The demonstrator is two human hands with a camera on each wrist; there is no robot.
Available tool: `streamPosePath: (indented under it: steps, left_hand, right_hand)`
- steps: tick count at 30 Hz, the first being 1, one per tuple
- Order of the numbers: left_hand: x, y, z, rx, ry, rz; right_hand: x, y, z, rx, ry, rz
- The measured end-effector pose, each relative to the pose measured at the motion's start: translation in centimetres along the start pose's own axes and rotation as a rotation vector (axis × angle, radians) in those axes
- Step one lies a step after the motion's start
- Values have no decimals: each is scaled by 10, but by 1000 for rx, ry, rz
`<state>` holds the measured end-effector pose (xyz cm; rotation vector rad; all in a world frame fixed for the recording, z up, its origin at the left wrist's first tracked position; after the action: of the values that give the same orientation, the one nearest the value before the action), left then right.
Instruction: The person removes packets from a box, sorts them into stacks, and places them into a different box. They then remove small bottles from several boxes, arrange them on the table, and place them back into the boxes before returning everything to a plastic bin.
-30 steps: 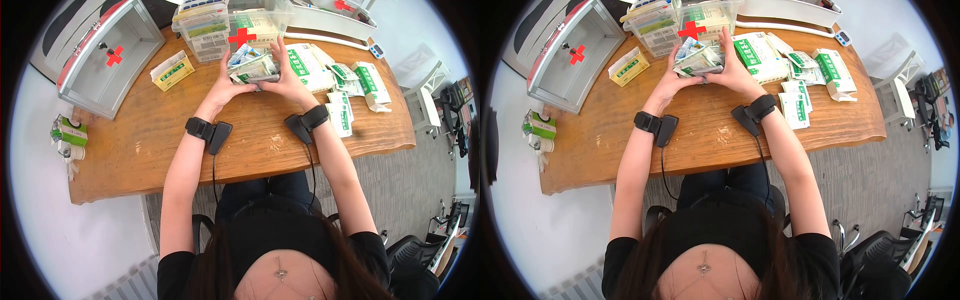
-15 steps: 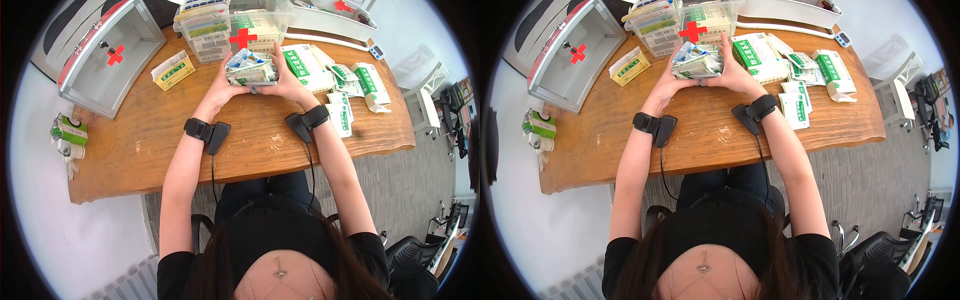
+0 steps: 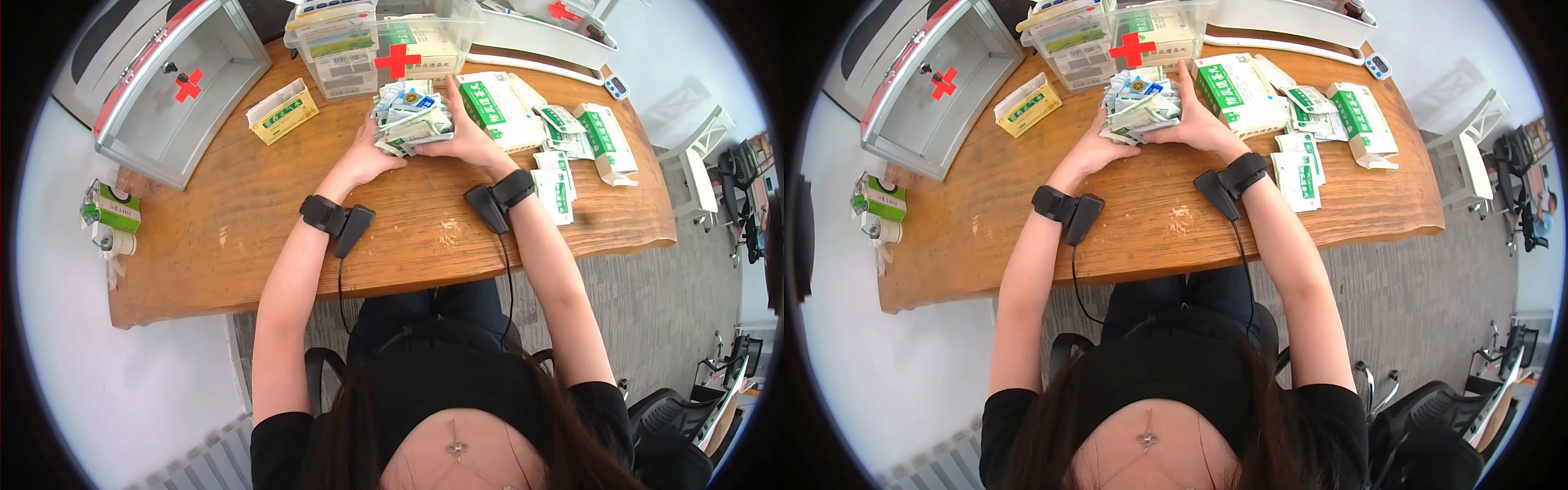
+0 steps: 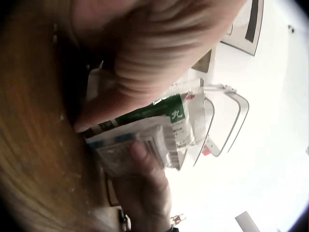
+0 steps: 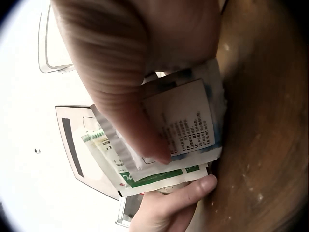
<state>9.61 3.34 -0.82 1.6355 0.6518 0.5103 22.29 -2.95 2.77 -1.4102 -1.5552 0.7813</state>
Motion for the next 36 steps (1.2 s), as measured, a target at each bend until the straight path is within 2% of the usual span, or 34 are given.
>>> streamPosePath:
  steps: [2,3,5,9,11,13,14,15,18,20,23,25,28,32,34,35,36]
  left_hand:
    - [-3,8,-4,640,100,90]
    - [-3,10,-5,640,100,88]
    - [-4,13,2,713,-11,102]
    - [-5,9,0,781,-1,85]
    - [-8,19,-3,57,19,138]
    - [-11,27,-4,-33,50,124]
    - [-13,31,-5,-119,75,112]
    - [-15,35,-2,-118,77,107]
    - [-15,45,0,-193,107,129]
    - [-16,54,-2,-182,123,210]
    - [-16,45,-3,-176,135,206]
    - [-20,43,0,-180,124,179]
    - [-20,32,0,-228,113,103]
    - [-18,23,0,-341,89,33]
    - [-15,26,2,-328,58,41]
    - [-15,29,3,-315,31,50]
    - [-15,29,5,-311,27,48]
  right_hand:
    - [-1,-2,5,17,-21,7]
    - [-2,-2,8,32,-39,15]
    - [-2,-2,9,83,-35,8]
    - [1,-3,9,112,-27,-10]
    - [3,-7,7,77,-22,-50]
    - [4,-13,10,47,-28,-91]
    - [3,-17,15,130,-74,-86]
    - [1,-18,19,211,-118,-81]
    - [0,-14,20,114,-100,-114]
    - [-2,-15,19,89,-98,-133]
    - [-4,-24,9,48,-37,-181]
    - [-5,-13,6,257,-33,-34]
    - [-2,4,1,364,59,76]
    - [-7,0,5,358,32,106]
    - [-6,-9,10,129,3,-94]
    - [-5,-12,11,132,7,-93]
    - [-6,-23,5,71,66,-198]
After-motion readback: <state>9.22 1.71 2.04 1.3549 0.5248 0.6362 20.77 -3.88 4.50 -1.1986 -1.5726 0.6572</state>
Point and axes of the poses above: each hand's wrist, its own x-axis towards the middle knuckle, its own z-axis out of the palm, y = z × x, the point moved 9 cm from there along x, towards the middle knuckle, and after that the axes turned 6 degrees about -x, right-handed, at the moved point
